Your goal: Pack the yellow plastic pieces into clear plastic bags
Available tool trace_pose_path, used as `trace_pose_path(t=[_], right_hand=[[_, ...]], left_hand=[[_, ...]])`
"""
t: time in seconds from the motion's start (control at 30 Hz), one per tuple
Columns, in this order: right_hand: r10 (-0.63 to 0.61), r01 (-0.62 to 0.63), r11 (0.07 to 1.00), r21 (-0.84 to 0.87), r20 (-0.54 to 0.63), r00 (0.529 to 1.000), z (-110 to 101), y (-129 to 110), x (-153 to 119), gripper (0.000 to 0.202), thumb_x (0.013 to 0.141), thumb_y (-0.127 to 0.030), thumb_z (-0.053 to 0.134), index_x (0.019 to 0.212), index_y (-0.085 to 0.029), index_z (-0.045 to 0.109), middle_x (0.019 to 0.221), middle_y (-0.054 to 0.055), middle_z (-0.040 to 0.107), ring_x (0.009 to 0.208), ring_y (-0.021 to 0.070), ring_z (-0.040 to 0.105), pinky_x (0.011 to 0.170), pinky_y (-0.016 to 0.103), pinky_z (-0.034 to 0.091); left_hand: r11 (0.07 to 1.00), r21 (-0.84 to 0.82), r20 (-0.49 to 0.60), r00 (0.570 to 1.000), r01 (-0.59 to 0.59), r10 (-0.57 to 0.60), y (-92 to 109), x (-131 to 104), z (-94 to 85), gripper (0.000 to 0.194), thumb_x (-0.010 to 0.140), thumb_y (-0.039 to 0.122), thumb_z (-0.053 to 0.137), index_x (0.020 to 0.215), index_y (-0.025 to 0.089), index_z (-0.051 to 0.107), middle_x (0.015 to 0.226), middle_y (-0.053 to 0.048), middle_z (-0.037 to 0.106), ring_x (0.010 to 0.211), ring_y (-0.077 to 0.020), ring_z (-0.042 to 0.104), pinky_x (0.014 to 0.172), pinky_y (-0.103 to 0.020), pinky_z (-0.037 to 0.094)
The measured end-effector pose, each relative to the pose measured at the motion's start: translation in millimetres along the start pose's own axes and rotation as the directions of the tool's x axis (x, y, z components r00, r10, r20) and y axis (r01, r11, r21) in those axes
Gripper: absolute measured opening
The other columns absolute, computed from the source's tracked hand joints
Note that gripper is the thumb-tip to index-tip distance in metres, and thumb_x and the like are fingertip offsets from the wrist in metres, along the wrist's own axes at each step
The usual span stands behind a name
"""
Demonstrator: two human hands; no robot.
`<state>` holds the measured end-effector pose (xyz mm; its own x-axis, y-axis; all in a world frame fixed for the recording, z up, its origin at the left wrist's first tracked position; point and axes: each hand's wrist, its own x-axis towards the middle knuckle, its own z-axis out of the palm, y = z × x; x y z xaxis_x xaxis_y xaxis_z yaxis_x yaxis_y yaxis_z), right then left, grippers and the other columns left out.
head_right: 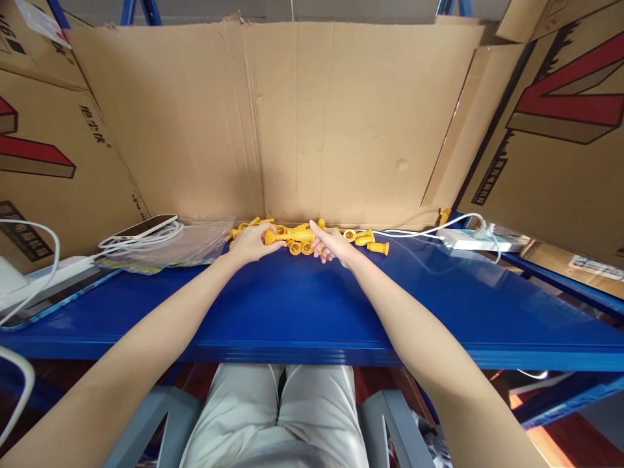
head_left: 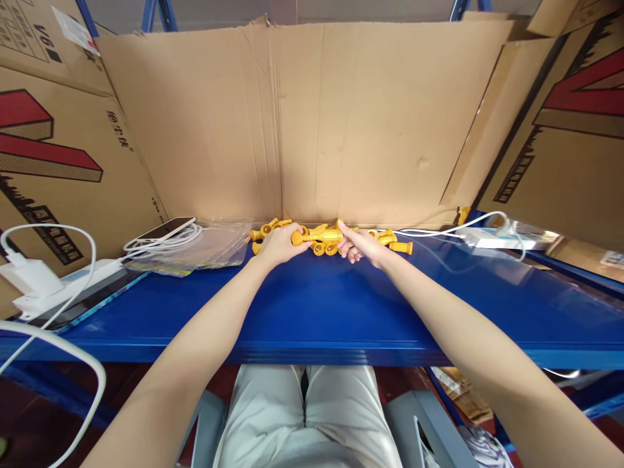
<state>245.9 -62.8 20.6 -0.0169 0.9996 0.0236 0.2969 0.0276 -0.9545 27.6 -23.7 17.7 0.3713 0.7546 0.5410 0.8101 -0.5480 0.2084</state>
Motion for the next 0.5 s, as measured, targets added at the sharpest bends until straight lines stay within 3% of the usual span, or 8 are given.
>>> trace_pose_path(t=[0.13,0.23,0.37,0.5], right_hand=[[-0.082,0.073,0.992,0.099,0.095,0.992,-6.3,2.7,0.0,0.035,0.079,-0.044,0.064,0.099,-0.018,0.055,0.079,0.005,0.070,0.051,0.0110,0.063,0.043,0.019,0.047],[-0.146,0.128,0.980,0.152,0.111,0.983,-10.5,6.7,1.7,0.036,0.076,-0.025,0.070,0.107,-0.019,0.053,0.084,0.003,0.069,0.063,0.0114,0.067,0.055,0.020,0.052],[-0.138,0.120,0.982,0.147,0.122,0.983,-12.3,10.6,5.8,0.024,0.080,-0.032,0.066,0.096,-0.016,0.057,0.080,0.004,0.069,0.060,0.0101,0.065,0.055,0.019,0.051],[-0.109,0.092,0.984,0.153,0.107,0.988,-9.4,9.1,6.5,0.033,0.082,-0.048,0.059,0.082,-0.015,0.057,0.072,0.006,0.069,0.052,0.0091,0.061,0.051,0.019,0.049]], left_hand=[[1.000,-0.007,0.008,1.000,0.016,-0.016,-1.8,0.4,-0.2,0.035,0.072,0.051,0.061,0.095,0.025,0.059,0.087,-0.002,0.067,0.083,-0.0231,0.061,0.065,-0.029,0.038],[1.000,-0.008,0.008,1.000,0.017,-0.016,-2.3,0.4,-0.6,0.035,0.072,0.051,0.061,0.095,0.025,0.059,0.087,-0.002,0.067,0.083,-0.0229,0.061,0.064,-0.028,0.037],[1.000,-0.008,0.000,1.000,-0.003,0.003,-0.9,-0.2,-1.2,0.035,0.072,0.051,0.061,0.095,0.025,0.059,0.086,-0.002,0.067,0.081,-0.0220,0.061,0.063,-0.027,0.037],[1.000,-0.005,-0.016,1.000,-0.005,0.005,1.6,-0.9,-1.4,0.034,0.072,0.050,0.061,0.095,0.025,0.060,0.085,-0.001,0.066,0.081,-0.0220,0.061,0.063,-0.027,0.037]])
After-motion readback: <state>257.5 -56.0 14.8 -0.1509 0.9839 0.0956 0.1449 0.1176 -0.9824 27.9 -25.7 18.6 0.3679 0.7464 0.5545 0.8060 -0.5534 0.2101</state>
